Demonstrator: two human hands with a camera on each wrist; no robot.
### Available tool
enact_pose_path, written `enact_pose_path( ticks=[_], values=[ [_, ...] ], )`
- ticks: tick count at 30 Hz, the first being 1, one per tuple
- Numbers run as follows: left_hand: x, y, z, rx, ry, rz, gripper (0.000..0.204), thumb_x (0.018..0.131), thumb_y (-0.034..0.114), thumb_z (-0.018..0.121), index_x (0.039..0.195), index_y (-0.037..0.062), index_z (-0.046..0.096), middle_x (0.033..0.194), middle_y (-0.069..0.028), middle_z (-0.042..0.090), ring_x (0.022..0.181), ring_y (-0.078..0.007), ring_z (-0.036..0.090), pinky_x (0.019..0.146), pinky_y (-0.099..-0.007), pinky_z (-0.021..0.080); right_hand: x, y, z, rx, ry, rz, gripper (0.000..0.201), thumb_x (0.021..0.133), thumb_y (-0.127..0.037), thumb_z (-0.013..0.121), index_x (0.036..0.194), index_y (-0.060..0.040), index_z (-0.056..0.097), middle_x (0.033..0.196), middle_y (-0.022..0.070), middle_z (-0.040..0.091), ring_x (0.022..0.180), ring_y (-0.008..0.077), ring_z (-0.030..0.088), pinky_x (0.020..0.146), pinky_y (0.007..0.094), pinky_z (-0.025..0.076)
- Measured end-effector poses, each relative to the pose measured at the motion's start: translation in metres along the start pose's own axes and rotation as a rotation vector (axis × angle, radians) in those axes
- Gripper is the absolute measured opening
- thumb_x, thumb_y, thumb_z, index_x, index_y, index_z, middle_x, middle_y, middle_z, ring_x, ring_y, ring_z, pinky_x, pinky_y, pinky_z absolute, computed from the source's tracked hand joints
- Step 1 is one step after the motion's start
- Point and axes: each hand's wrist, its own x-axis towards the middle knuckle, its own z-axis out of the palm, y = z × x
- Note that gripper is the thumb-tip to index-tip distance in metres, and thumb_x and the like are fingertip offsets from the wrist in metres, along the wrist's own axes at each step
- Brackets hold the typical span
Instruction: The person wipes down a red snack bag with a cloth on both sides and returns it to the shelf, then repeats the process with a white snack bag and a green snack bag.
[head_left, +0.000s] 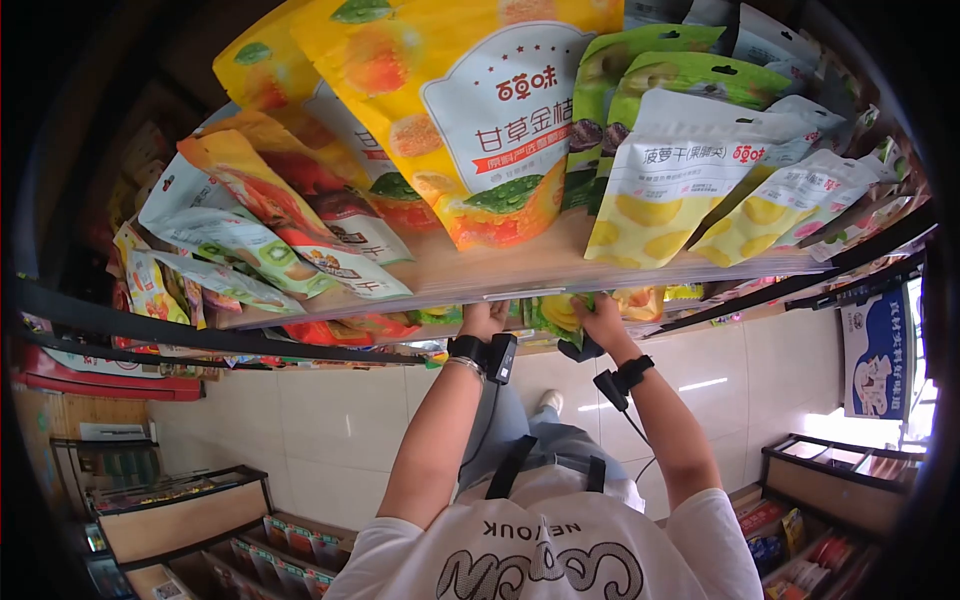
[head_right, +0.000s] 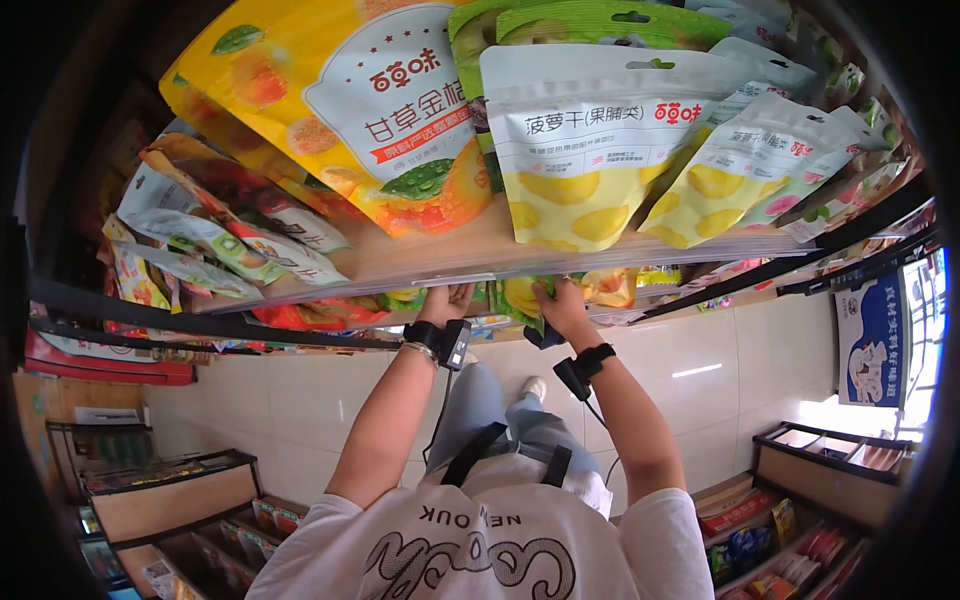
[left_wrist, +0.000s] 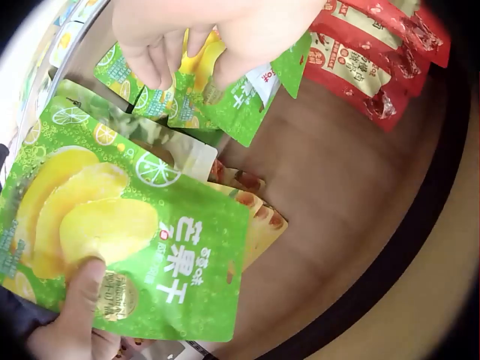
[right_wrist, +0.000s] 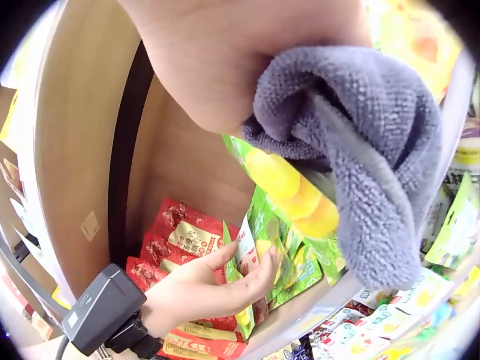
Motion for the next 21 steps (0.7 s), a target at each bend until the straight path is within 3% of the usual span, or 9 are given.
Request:
enact_pose_path(
  ticks=[2, 5, 7, 9, 11, 14, 17, 20, 21],
  values=[
    [0.027, -0.003, -0.017, -0.024, -0.02, -0.04, 0.025, 0.088, 0.016, 0.064, 0.109, 0.0183, 0.051, 0.102, 0.0007, 0.061, 0.093, -0.0126, 0.06, 0.082, -0.0294, 0.053, -0.004, 0.001, -0.004, 0.017, 0.02, 0.059, 0.029, 0.082, -0.024, 0.064, 0.09, 0.0028, 0.059, 0.082, 0.0265, 0.062, 0.082, 0.0433, 0.06, 0.072, 0.0462, 0.048],
    [0.016, -0.005, 0.0, -0.026, 0.071, 0.028, 0.014, 0.09, 0.023, 0.063, 0.096, 0.0113, 0.058, 0.09, -0.0017, 0.065, 0.083, -0.0137, 0.063, 0.079, -0.0303, 0.055, -0.011, -0.005, -0.013, -0.02, 0.016, 0.08, 0.028, 0.085, -0.024, 0.063, 0.095, 0.0029, 0.061, 0.084, 0.0243, 0.065, 0.083, 0.039, 0.063, 0.074, 0.0417, 0.049],
    [0.013, -0.006, -0.007, 0.117, -0.037, 0.11, 0.012, 0.089, 0.021, 0.064, 0.096, 0.0117, 0.059, 0.088, -0.0018, 0.065, 0.081, -0.0135, 0.063, 0.074, -0.0292, 0.056, -0.014, -0.003, -0.015, 0.028, 0.032, 0.077, 0.029, 0.084, -0.025, 0.064, 0.092, 0.0025, 0.06, 0.084, 0.0261, 0.063, 0.084, 0.0419, 0.061, 0.073, 0.0448, 0.048],
    [0.014, -0.005, -0.01, 0.105, -0.034, 0.106, 0.011, 0.089, 0.02, 0.064, 0.096, 0.0123, 0.059, 0.086, -0.0015, 0.064, 0.078, -0.0134, 0.062, 0.071, -0.0305, 0.057, -0.014, 0.003, -0.013, 0.04, 0.032, 0.083, 0.029, 0.083, -0.025, 0.064, 0.091, 0.0022, 0.059, 0.085, 0.027, 0.062, 0.084, 0.0433, 0.06, 0.073, 0.0464, 0.048],
    [0.021, -0.003, -0.006, -0.061, 0.081, 0.015, 0.012, 0.088, 0.021, 0.065, 0.095, 0.0133, 0.059, 0.082, -0.0007, 0.062, 0.074, -0.0135, 0.061, 0.072, -0.0343, 0.057, -0.01, 0.012, -0.008, 0.013, 0.015, 0.098, 0.029, 0.083, -0.025, 0.064, 0.092, 0.002, 0.06, 0.087, 0.0272, 0.062, 0.085, 0.0433, 0.059, 0.073, 0.0465, 0.047],
    [0.017, 0.002, -0.008, -0.125, 0.073, -0.16, 0.012, 0.088, 0.021, 0.066, 0.093, 0.0138, 0.058, 0.077, -0.0003, 0.061, 0.07, -0.0131, 0.059, 0.068, -0.0356, 0.055, -0.005, 0.0, -0.004, 0.041, 0.029, 0.075, 0.029, 0.083, -0.024, 0.064, 0.095, 0.002, 0.06, 0.089, 0.0259, 0.063, 0.088, 0.0421, 0.06, 0.076, 0.0451, 0.048],
    [0.011, 0.008, -0.007, -0.195, 0.064, -0.327, 0.012, 0.087, 0.021, 0.066, 0.091, 0.0143, 0.057, 0.073, 0.0002, 0.059, 0.066, -0.0128, 0.057, 0.065, -0.0369, 0.054, 0.004, -0.01, 0.004, 0.105, 0.035, 0.066, 0.028, 0.085, -0.021, 0.063, 0.101, 0.0011, 0.062, 0.1, 0.0216, 0.065, 0.099, 0.0356, 0.06, 0.088, 0.0387, 0.046],
    [0.004, 0.007, -0.01, -0.017, 0.041, -0.279, 0.012, 0.086, 0.019, 0.066, 0.087, 0.014, 0.055, 0.065, 0.0003, 0.054, 0.06, -0.0132, 0.052, 0.057, -0.0349, 0.047, 0.019, 0.001, 0.02, 0.187, 0.087, -0.05, 0.028, 0.085, -0.02, 0.061, 0.105, -0.0011, 0.061, 0.104, 0.0187, 0.065, 0.1, 0.0334, 0.06, 0.088, 0.0383, 0.045],
    [0.001, 0.005, -0.009, 0.05, 0.034, -0.222, 0.012, 0.086, 0.019, 0.066, 0.087, 0.0139, 0.055, 0.063, 0.0002, 0.054, 0.06, -0.0136, 0.052, 0.057, -0.0337, 0.046, 0.027, 0.008, 0.025, 0.073, 0.037, -0.031, 0.03, 0.084, -0.02, 0.062, 0.108, -0.0016, 0.061, 0.108, 0.0194, 0.063, 0.104, 0.0347, 0.057, 0.09, 0.0397, 0.044]
  ],
)
